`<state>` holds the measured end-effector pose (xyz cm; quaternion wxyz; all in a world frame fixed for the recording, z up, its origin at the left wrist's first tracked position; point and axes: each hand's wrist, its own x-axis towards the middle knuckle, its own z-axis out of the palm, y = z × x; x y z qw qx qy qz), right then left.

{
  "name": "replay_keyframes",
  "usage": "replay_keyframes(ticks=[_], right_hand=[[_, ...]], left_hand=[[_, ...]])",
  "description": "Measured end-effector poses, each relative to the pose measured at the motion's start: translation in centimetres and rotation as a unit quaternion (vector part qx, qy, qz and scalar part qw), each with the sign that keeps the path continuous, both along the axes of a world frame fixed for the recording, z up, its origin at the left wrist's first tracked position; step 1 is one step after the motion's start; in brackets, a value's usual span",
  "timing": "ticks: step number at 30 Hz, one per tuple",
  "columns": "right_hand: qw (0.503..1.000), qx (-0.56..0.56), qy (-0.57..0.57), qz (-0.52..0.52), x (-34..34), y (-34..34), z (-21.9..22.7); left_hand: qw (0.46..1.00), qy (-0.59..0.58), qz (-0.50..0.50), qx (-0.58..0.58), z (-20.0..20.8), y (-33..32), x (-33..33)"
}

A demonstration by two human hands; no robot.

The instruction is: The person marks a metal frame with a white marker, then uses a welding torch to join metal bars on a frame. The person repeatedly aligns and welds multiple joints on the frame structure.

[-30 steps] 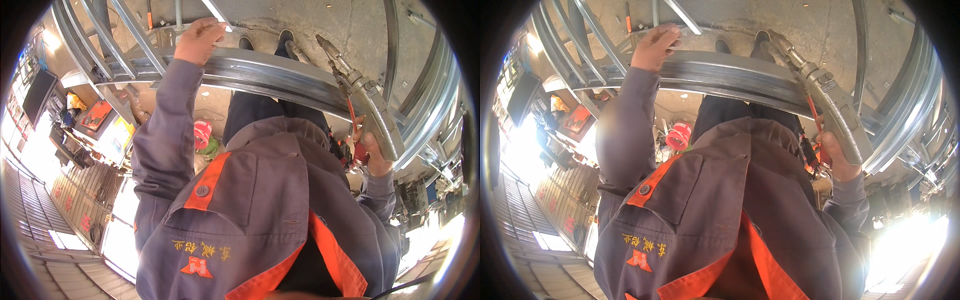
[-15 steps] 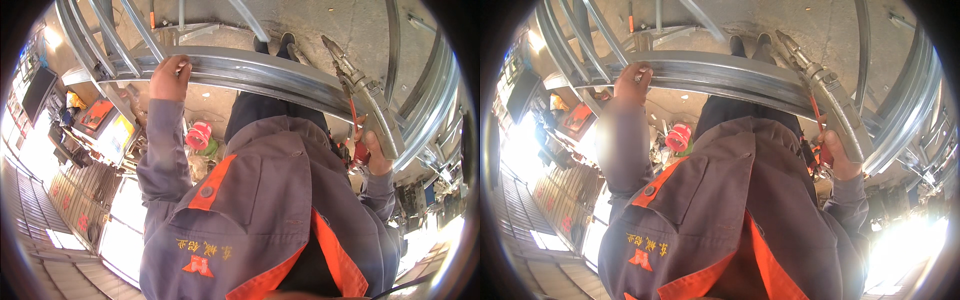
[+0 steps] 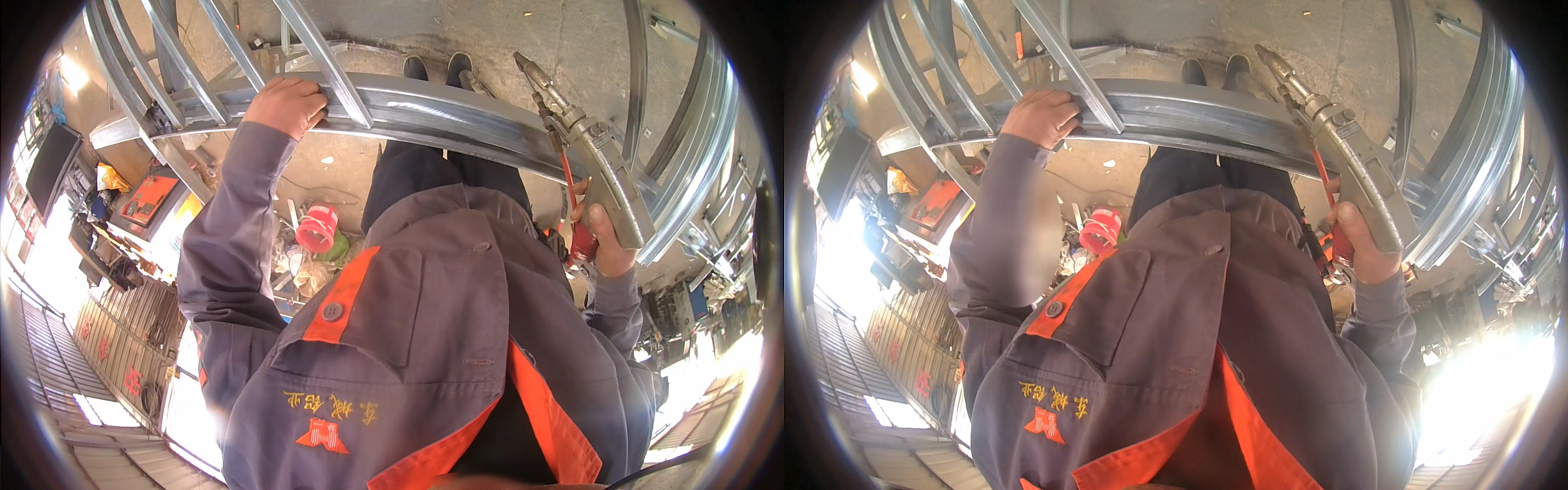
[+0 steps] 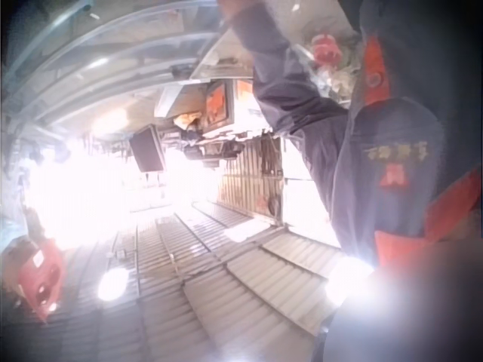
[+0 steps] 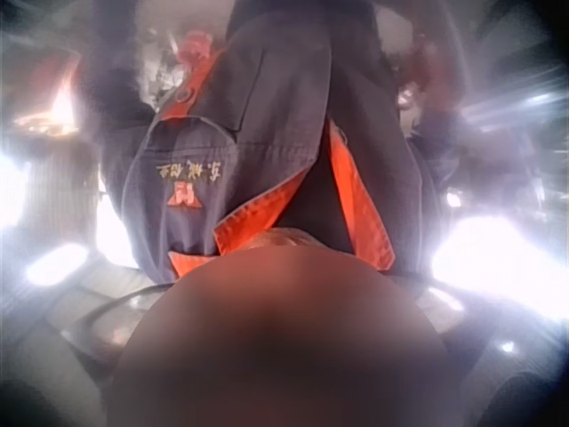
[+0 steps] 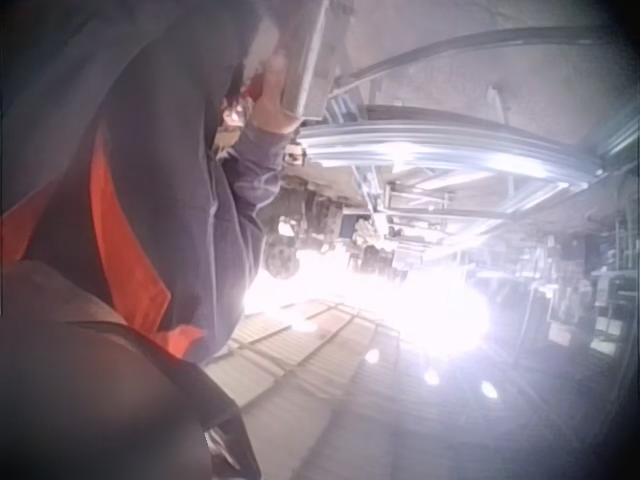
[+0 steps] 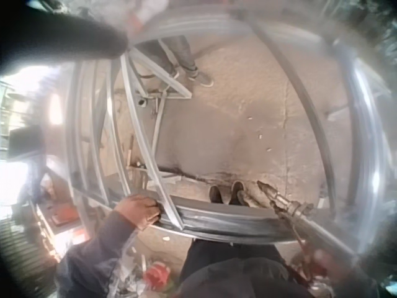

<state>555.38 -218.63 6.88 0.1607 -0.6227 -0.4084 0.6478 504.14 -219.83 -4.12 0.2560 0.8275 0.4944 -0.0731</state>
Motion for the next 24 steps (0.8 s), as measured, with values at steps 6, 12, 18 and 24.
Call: replay_keyframes(ticks=[6,12,18,24], right_hand=[[1.000,0.005,-0.007,-0.001,-0.4,0.0,0.1],[1.000,-0.003,0.002,0.002,-0.9,-0.7,0.3],[1.000,-0.011,0.012,-0.004,-1.3,-1.2,0.2],[1.000,-0.017,0.002,-0.006,-1.5,-1.5,0.2]], left_hand=[[0.999,0.007,-0.002,0.031,-0.4,-0.1,-0.1],[0.997,-0.018,0.055,0.048,-0.4,-0.7,-0.1],[0.860,-0.190,0.469,-0.060,0.4,-0.5,2.8],[0.823,-0.198,0.481,-0.227,-0.5,0.3,4.9]])
